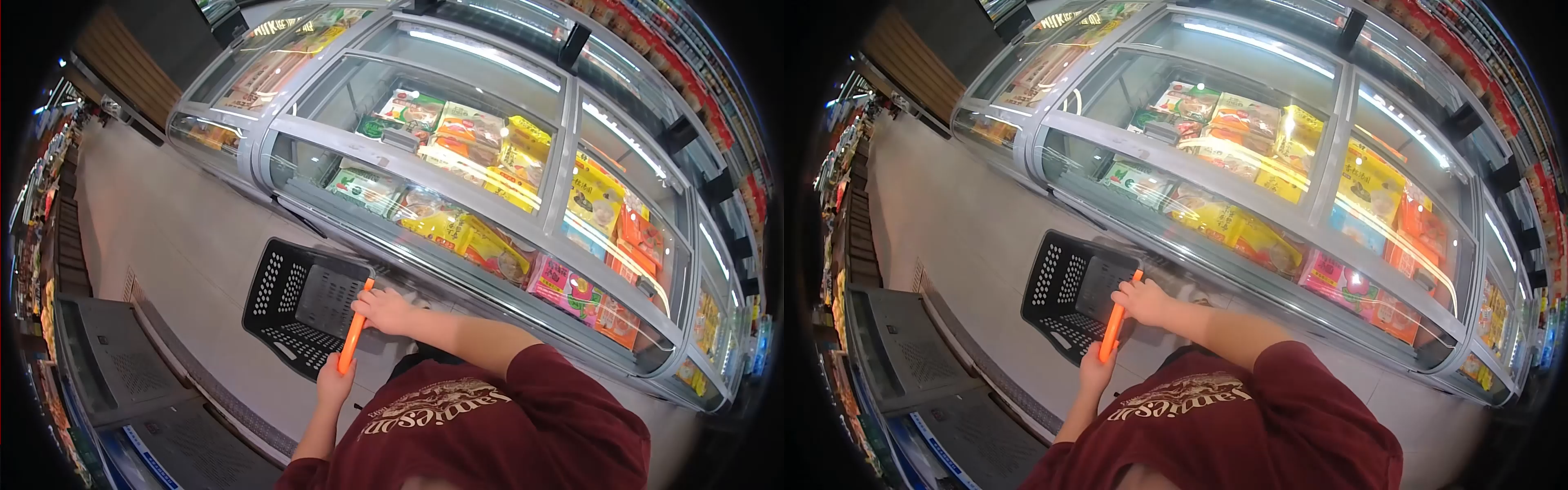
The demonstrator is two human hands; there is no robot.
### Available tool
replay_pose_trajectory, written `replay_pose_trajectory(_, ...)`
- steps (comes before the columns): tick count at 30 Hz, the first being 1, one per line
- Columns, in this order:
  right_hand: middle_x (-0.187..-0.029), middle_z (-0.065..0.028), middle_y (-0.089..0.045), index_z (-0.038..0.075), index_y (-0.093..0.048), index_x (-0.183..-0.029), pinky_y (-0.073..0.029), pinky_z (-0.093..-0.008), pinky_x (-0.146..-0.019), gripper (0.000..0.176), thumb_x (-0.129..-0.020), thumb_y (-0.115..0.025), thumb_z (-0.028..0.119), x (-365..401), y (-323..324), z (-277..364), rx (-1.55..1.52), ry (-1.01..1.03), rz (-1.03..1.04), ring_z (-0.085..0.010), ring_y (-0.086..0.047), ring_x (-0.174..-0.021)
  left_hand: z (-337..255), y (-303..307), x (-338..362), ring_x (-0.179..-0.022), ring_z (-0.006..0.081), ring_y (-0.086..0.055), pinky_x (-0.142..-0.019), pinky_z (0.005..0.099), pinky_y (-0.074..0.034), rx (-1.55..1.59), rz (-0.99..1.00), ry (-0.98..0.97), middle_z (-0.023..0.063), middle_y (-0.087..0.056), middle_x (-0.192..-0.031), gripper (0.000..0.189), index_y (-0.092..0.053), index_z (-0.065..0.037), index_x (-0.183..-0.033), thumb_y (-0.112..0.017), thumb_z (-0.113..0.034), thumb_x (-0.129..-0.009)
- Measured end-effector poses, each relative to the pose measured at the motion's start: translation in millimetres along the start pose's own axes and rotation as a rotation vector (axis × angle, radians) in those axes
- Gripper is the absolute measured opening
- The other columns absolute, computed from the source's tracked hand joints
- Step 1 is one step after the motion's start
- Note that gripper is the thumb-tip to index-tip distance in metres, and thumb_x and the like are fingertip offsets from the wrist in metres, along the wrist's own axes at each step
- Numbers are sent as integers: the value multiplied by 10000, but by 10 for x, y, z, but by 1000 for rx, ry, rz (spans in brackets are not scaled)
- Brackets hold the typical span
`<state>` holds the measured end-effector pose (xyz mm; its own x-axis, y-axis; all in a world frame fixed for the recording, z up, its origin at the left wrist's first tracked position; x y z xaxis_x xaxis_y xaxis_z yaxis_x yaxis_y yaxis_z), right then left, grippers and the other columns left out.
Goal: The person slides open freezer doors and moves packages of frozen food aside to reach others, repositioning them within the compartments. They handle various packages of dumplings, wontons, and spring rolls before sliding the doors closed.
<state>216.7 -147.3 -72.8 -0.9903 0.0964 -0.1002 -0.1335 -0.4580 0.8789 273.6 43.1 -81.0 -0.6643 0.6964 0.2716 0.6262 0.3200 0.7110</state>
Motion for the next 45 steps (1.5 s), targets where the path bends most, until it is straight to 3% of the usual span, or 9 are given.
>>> replay_pose_trajectory(8,-894,-90,-460,122,-446,-955,-402,-366,-637,314,-754,-581,323,-1252,-361,116,-47,34,147,-257,-520,-831,939,637,-603,-647,306,-565,-572,361,-432,79,-89,196,161,-563,-686,226,-539,-36,-854,-626,-219,-753)
replay_pose_trajectory(17,-996,-105,-476,123,-461,-1046,-421,-378,-700,299,-784,-540,244,-2468,-674,286,-8,77,350,-265,-515,-903,1248,1587,-1259,-663,333,-575,-572,371,-446,-131,-147,165,160,-584,-705,249,-551,-45,-849,-651,-240,-730)
replay_pose_trajectory(21,-1097,-77,-488,155,-399,-1199,-392,-395,-808,448,-779,-552,188,-2714,-669,101,-131,48,192,-259,-463,-1067,1651,2015,-1592,-661,324,-581,-575,374,-454,-210,-180,130,142,-592,-701,246,-568,-68,-830,-664,-261,-710)
replay_pose_trajectory(22,-1169,-73,-476,151,-384,-1234,-373,-394,-870,488,-780,-558,193,-2774,-533,23,-217,-32,375,-243,-416,-1138,1746,2133,-1670,-661,324,-581,-577,374,-455,-214,-175,135,142,-592,-701,242,-571,-68,-824,-664,-258,-706)
replay_pose_trajectory(28,-956,-146,-564,41,-537,-990,-424,-409,-801,253,-756,-527,135,-2163,290,-708,-244,-402,-172,-315,-526,-924,2167,2744,-2250,-678,327,-581,-589,391,-460,-262,-143,9,145,-592,-717,226,-578,-66,-808,-656,-247,-697)
replay_pose_trajectory(33,-1090,-191,-501,24,-496,-1050,-390,-418,-860,318,-737,-542,61,-1241,1250,-957,229,-774,-622,-364,-472,-1018,2273,2921,-2555,-688,346,-574,-600,405,-460,-406,-67,9,169,-582,-738,257,-582,-45,-822,-632,-271,-709)
replay_pose_trajectory(38,-1246,-213,-383,35,-399,-1200,-299,-453,-955,523,-746,-592,210,-652,1282,-1454,427,-1098,-692,-393,-361,-1148,1741,2879,-2984,-798,334,-575,-679,401,-465,-967,244,111,166,-589,-844,407,-607,-39,-886,-596,-408,-716)
replay_pose_trajectory(40,-1272,-212,-359,36,-387,-1218,-257,-472,-977,563,-751,-588,278,-711,1223,-1571,411,-1198,-537,-393,-323,-1181,1130,2778,-3208,-856,331,-561,-729,404,-460,-1114,287,145,151,-582,-890,478,-614,-42,-908,-604,-468,-692)
replay_pose_trajectory(45,-1323,-197,-314,47,-353,-1260,-205,-506,-997,598,-783,-552,346,-769,1198,-2011,381,-1102,-503,-378,-271,-1228,-642,2106,-3544,-972,308,-501,-804,411,-419,-708,120,-685,142,-550,-1015,412,-545,-2,-988,-636,-301,-720)
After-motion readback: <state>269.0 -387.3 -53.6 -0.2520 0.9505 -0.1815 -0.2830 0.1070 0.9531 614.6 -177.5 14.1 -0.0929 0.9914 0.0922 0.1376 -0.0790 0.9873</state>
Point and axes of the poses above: each hand's wrist, its own x-axis away from the middle knuckle, its own y-axis out of the back of the hand, z = x × y, the point moved 4 cm from there along -x, towards the middle knuckle
